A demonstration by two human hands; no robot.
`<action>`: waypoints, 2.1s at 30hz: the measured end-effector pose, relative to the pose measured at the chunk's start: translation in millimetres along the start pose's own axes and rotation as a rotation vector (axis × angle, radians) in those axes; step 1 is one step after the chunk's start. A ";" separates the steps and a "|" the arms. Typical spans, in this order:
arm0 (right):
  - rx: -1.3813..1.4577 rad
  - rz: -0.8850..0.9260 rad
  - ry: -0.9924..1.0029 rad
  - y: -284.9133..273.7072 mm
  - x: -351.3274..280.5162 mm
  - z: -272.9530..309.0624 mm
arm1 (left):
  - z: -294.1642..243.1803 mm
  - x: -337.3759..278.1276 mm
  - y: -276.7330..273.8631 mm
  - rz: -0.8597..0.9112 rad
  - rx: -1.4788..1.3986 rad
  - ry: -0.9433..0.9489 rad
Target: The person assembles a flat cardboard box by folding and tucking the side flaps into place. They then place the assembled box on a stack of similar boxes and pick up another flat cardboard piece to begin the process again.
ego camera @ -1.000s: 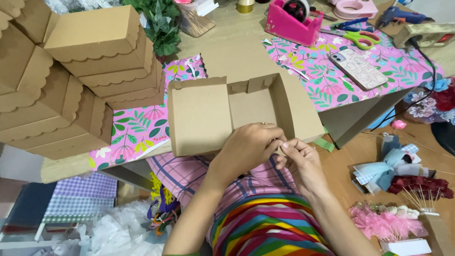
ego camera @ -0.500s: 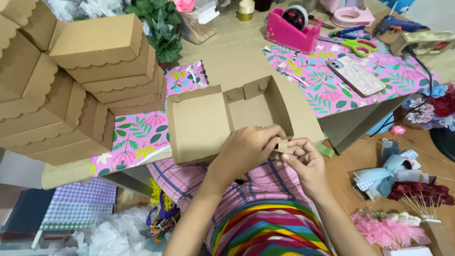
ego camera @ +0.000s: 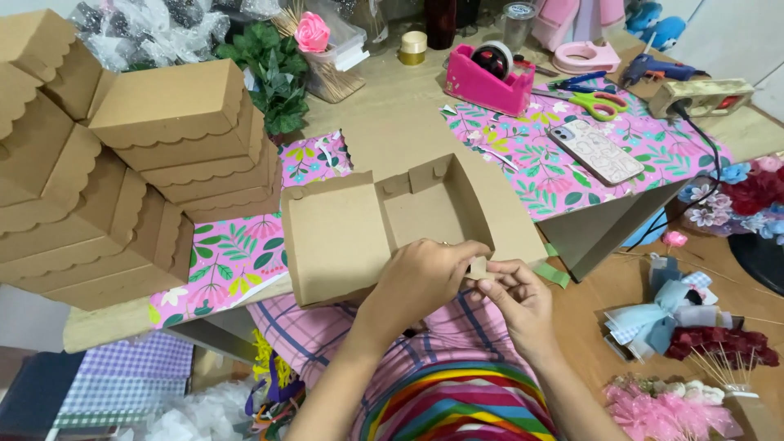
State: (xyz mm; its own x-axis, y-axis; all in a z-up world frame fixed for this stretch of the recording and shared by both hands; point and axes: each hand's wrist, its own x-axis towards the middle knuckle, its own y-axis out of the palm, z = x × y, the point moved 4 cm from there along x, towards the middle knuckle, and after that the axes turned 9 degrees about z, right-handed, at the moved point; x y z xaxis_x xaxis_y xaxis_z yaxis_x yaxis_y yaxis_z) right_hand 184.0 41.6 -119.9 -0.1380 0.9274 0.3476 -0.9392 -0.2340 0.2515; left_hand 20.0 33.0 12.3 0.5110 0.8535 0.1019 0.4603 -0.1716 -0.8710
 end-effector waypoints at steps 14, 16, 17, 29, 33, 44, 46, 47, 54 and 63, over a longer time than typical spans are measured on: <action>-0.249 -0.015 -0.050 -1.8 -3.4 8.0 | 1.5 -0.7 10.7 -0.024 0.068 0.029; -0.295 -0.029 -0.038 -1.0 -4.1 10.6 | -1.6 -1.4 7.9 -0.055 0.068 0.065; -0.297 -0.034 -0.039 -0.6 -3.3 10.7 | 0.3 -1.1 9.7 -0.052 0.068 0.070; -0.364 -0.050 -0.051 4.2 -0.3 14.2 | -4.8 -3.7 1.8 -0.005 0.068 0.076; -0.505 0.031 -0.130 9.2 0.5 22.3 | -3.7 -2.0 -1.0 -0.003 0.040 0.035; -0.609 0.272 -0.196 18.6 1.2 29.6 | 12.2 1.4 3.8 -0.015 0.006 0.071; -0.695 0.214 -0.297 21.7 1.7 32.7 | 14.8 2.5 4.1 0.000 -0.039 0.073; -0.694 0.212 -0.297 23.8 1.0 30.6 | 12.4 2.1 4.5 0.002 -0.039 0.073; -0.856 0.019 -0.684 29.1 -5.1 47.9 | -1.8 2.4 0.9 0.043 -0.075 0.043; -0.951 0.010 -0.873 20.7 -3.8 38.7 | 0.1 4.2 4.5 0.100 -0.117 0.004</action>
State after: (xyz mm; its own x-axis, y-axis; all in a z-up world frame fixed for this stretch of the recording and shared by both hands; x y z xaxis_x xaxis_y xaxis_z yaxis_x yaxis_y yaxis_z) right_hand 177.3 21.9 -81.1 -0.2345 0.3461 0.9084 -0.8426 0.3936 -0.3675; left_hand 24.1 35.9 8.8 0.5609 0.8276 0.0195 0.4883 -0.3118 -0.8151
